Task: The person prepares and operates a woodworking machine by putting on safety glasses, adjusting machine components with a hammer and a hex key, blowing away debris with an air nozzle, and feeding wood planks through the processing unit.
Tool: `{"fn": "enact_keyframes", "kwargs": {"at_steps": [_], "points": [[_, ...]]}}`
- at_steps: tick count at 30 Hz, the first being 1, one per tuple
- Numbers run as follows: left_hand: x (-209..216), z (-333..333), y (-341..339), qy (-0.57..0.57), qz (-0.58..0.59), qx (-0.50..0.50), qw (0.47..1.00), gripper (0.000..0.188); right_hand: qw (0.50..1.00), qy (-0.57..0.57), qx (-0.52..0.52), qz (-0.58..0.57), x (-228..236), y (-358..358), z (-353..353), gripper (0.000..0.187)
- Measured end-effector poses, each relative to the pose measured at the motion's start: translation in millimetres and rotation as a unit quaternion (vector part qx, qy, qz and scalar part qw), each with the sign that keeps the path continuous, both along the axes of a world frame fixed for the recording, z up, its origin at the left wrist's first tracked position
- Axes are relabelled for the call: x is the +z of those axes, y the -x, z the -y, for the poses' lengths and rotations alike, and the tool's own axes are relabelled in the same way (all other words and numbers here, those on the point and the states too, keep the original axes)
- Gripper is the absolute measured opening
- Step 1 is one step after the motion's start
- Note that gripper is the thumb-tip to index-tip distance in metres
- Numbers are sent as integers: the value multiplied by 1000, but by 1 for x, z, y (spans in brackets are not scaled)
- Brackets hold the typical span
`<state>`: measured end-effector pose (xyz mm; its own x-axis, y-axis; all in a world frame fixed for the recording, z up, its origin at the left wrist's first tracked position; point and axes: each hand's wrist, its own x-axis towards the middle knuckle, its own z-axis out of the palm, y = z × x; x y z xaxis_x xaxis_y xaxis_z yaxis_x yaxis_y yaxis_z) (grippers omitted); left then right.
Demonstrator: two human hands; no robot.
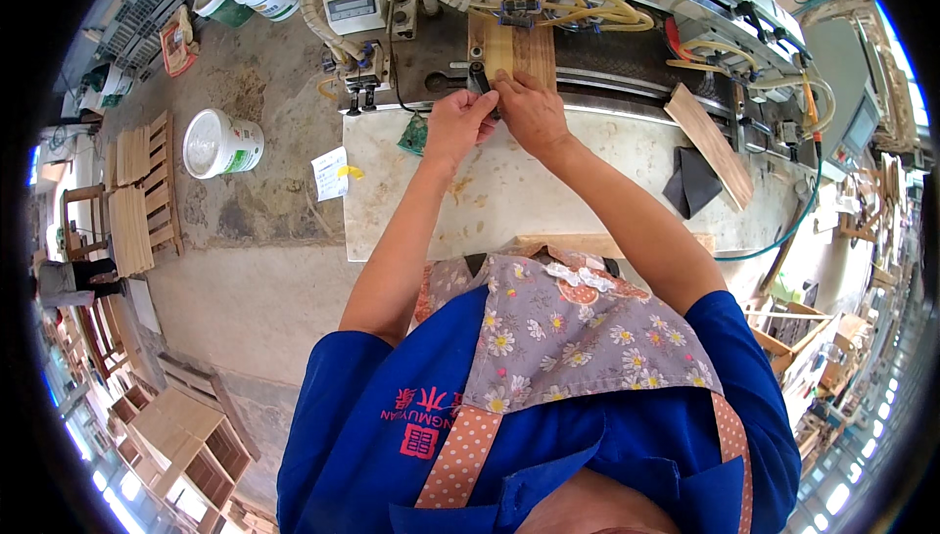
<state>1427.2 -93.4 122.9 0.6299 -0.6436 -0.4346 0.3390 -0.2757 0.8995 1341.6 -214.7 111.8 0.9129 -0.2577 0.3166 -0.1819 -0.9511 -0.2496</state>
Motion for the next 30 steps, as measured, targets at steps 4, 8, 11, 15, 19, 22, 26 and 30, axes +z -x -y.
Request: {"fn": "enact_keyframes", "kwargs": {"at_steps": [4,8,11,15,19,22,26,30], "points": [[-2,0,0,5,-3,1,1000,34,1000,5,4,5,-1,0,0,20],[-4,-1,-1,8,-3,0,1000,33,1000,6,6,4,-1,0,0,21],[-5,-1,-1,11,-3,-1,1000,33,1000,11,10,2,-1,-1,0,21],[-6,0,-1,14,-6,-4,1000,34,1000,9,10,11,-3,0,0,21],[-4,0,-1,10,-1,-10,1000,34,999,23,8,22,-5,0,0,21],[-3,-1,-1,11,3,-15,1000,35,1000,19,7,14,-3,0,-1,22],[-4,0,-1,7,3,-16,1000,35,1000,19,7,9,-4,0,0,23],[-2,0,-1,-3,8,-15,1000,35,1000,12,6,3,-6,1,0,24]]}}
